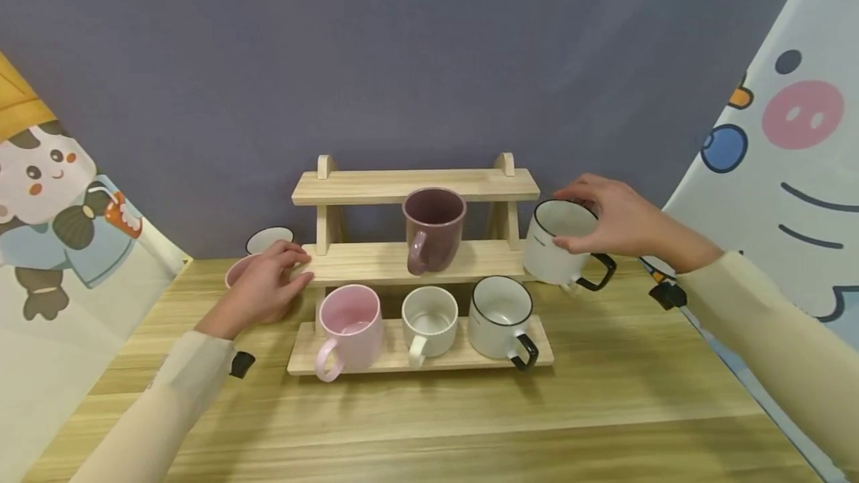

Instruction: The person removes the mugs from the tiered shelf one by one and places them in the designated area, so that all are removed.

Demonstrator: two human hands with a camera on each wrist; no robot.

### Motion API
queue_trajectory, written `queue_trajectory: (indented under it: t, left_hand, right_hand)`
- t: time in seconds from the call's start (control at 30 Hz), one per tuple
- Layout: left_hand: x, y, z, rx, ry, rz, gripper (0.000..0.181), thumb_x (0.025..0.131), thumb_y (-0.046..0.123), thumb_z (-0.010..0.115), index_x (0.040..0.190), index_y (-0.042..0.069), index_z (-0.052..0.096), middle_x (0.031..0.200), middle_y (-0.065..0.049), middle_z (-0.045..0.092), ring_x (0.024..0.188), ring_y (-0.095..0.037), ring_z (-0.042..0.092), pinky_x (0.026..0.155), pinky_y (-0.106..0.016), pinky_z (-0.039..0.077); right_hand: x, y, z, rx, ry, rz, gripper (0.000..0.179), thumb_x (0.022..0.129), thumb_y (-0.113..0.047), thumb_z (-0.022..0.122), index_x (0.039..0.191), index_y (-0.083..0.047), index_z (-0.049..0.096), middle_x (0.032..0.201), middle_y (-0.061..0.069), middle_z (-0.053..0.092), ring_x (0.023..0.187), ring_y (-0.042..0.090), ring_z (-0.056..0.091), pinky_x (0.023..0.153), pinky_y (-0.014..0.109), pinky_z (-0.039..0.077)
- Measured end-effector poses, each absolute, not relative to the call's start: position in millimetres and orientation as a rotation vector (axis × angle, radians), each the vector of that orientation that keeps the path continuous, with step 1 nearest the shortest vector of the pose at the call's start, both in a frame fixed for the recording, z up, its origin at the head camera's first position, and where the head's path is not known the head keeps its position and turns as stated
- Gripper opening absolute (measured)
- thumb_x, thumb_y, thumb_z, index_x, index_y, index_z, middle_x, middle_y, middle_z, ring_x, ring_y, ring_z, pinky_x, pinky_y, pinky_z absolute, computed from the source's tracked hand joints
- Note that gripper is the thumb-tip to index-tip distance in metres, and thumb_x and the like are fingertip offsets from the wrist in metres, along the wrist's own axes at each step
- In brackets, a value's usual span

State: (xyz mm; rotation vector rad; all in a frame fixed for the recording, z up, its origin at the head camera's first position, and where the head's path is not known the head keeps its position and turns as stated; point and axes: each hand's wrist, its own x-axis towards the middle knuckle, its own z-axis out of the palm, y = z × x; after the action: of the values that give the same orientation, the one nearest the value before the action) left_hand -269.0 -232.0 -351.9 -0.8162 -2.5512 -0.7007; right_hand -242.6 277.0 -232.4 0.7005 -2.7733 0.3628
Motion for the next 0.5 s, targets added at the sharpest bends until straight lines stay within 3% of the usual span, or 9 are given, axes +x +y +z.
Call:
queue_trajectory:
  t: [0.5]
  left_hand:
    - [-270, -232, -351, -0.827, -2.561, -0.68, 0.024, 0.085, 0.009, 0.068, 0.102, -0.008, 0.064, 0.108, -0.018, 0.054, 0.094, -0.033, 0.055, 0.084, -0.048, 0.045]
  right_hand:
    - [-239, 317, -257, 0.608, -2.887, 0.35, 0.069, 0.069, -0.047, 0.08, 0.123, -0.008, 0.06, 0.111, 0.007, 0.052, 0.09, 0.024, 0.051, 0.067, 0.043, 0.044]
